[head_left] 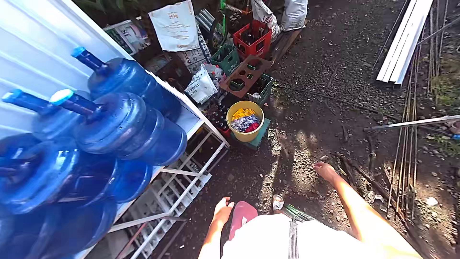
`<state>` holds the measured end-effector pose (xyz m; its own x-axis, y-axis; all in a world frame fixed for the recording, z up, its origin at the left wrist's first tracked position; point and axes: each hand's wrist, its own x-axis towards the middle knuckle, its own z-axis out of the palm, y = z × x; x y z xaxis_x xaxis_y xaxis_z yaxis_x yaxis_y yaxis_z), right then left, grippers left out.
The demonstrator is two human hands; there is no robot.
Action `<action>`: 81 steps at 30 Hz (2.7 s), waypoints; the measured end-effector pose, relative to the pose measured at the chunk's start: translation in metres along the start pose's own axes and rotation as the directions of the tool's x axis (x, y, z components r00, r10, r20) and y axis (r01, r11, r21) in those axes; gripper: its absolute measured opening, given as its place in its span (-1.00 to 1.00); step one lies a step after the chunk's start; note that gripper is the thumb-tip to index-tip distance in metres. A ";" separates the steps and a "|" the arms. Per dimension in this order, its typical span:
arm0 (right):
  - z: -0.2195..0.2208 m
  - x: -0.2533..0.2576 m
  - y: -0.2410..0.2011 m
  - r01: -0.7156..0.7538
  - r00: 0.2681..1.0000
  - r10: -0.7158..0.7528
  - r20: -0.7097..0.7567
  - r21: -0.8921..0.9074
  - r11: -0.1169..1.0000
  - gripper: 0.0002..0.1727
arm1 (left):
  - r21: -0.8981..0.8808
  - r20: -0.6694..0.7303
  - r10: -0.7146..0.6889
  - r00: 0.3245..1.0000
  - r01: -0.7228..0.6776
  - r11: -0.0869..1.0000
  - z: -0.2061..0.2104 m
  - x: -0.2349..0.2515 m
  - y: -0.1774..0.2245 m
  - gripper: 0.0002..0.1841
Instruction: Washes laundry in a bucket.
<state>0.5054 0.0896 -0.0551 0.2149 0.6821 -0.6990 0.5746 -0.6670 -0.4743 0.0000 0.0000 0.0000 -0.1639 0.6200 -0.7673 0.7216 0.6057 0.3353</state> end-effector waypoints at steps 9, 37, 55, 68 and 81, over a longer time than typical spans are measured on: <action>0.033 0.063 -0.157 0.227 0.928 -0.196 0.318 -0.063 0.972 -0.57 | 0.222 0.047 0.029 0.998 -0.039 0.974 -0.051 0.095 0.040 -0.44; 0.172 0.344 -0.353 -0.412 0.876 0.274 0.397 0.321 0.853 0.03 | 0.521 0.073 0.326 0.943 -0.315 0.793 -0.111 0.492 0.369 -0.23; 0.199 0.422 -0.375 -0.431 0.823 0.462 0.330 -0.166 0.887 0.01 | 0.526 0.001 -0.118 0.993 0.100 0.845 -0.076 0.586 0.358 -0.11; 0.197 0.428 -0.381 -0.248 0.807 0.372 0.460 -0.307 0.919 -0.49 | 0.549 0.135 -0.139 0.981 0.042 0.835 -0.072 0.595 0.345 -0.41; 0.149 0.402 -0.372 -0.218 0.954 0.216 0.207 -0.012 0.976 -0.47 | 0.261 -0.073 0.229 0.971 -0.203 0.944 -0.134 0.475 0.346 -0.39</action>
<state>0.2609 0.5673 -0.2399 0.1659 0.4450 -0.8800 0.5230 -0.7963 -0.3040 0.0819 0.5706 -0.1755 -0.0425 0.7769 -0.6282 0.8901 0.3151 0.3294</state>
